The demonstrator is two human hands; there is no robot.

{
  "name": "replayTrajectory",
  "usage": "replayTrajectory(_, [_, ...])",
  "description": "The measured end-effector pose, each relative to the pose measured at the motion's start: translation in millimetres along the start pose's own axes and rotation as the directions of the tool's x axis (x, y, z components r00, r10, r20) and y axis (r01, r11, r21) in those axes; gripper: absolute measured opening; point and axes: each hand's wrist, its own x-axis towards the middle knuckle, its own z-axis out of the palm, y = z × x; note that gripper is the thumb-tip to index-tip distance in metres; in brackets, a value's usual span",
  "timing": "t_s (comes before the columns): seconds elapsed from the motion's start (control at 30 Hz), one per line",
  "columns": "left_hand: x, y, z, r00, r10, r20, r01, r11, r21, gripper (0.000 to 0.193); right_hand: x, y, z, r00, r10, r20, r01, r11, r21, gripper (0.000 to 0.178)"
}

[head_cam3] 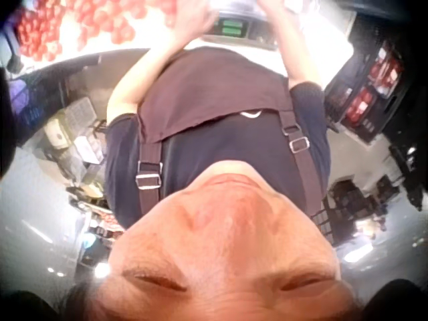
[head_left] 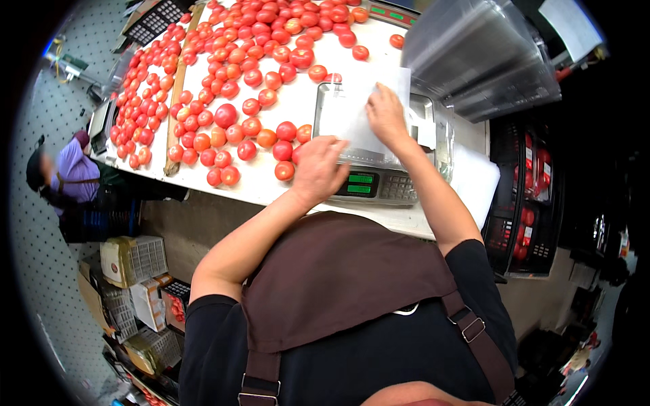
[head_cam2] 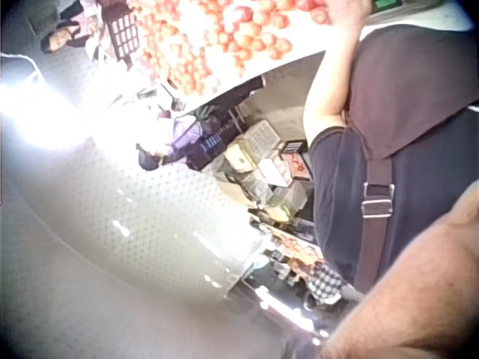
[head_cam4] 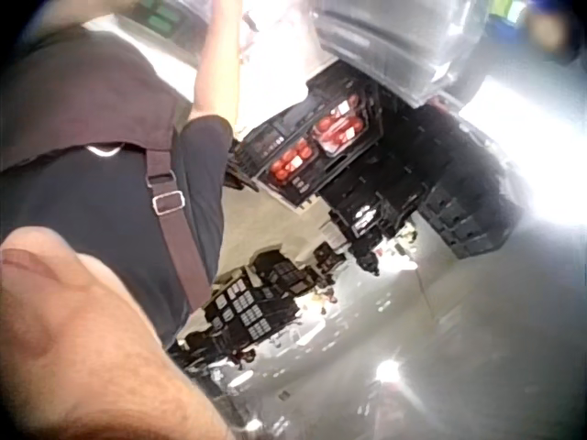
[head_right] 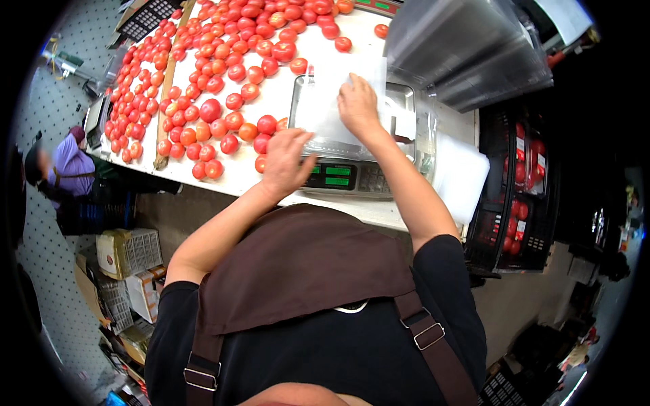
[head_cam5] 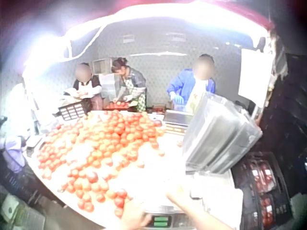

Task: The person selects tomatoes from a large pile on a table and places them into a clear plastic container on a digital scale. After weighing, the person seals the container with a lid and places it into a black crate. The person repeats this process multiple times, filling several containers and stacking them in the crate.

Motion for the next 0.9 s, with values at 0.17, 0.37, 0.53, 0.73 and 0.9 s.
replayTrajectory(0.17, [11.0, -12.9, 44.8, 0.844, -0.028, 0.536, -0.089, 0.977, 0.192, 0.051, 2.6, -8.3, 59.9, 0.975, -0.012, 0.224, 0.057, 0.979, -0.195, 0.018])
replayTrajectory(0.37, [17.0, -21.5, 66.9, 0.773, -0.13, 0.62, -0.047, 0.964, 0.261, 0.042, 31.0, -18.9, 22.7, 0.958, 0.041, 0.284, 0.003, 0.988, -0.155, 0.043])
replayTrajectory(0.53, [13.9, -23.1, 70.5, 0.796, -0.125, 0.592, -0.036, 0.967, 0.253, 0.041, 17.1, -17.4, 31.2, 0.854, 0.145, 0.5, 0.023, 0.949, -0.316, 0.07])
replayTrajectory(0.73, [3.4, -35.6, 32.0, 0.97, 0.077, 0.231, -0.063, 0.996, -0.067, 0.038, 26.0, 2.7, 31.4, 0.864, 0.106, 0.492, -0.01, 0.981, -0.193, 0.063])
replayTrajectory(0.9, [-58.9, -104.9, -29.0, 0.96, -0.278, -0.017, 0.275, 0.957, -0.094, 0.023, 21.8, -59.9, -8.2, 0.975, 0.024, 0.219, -0.054, 0.99, 0.131, 0.033])
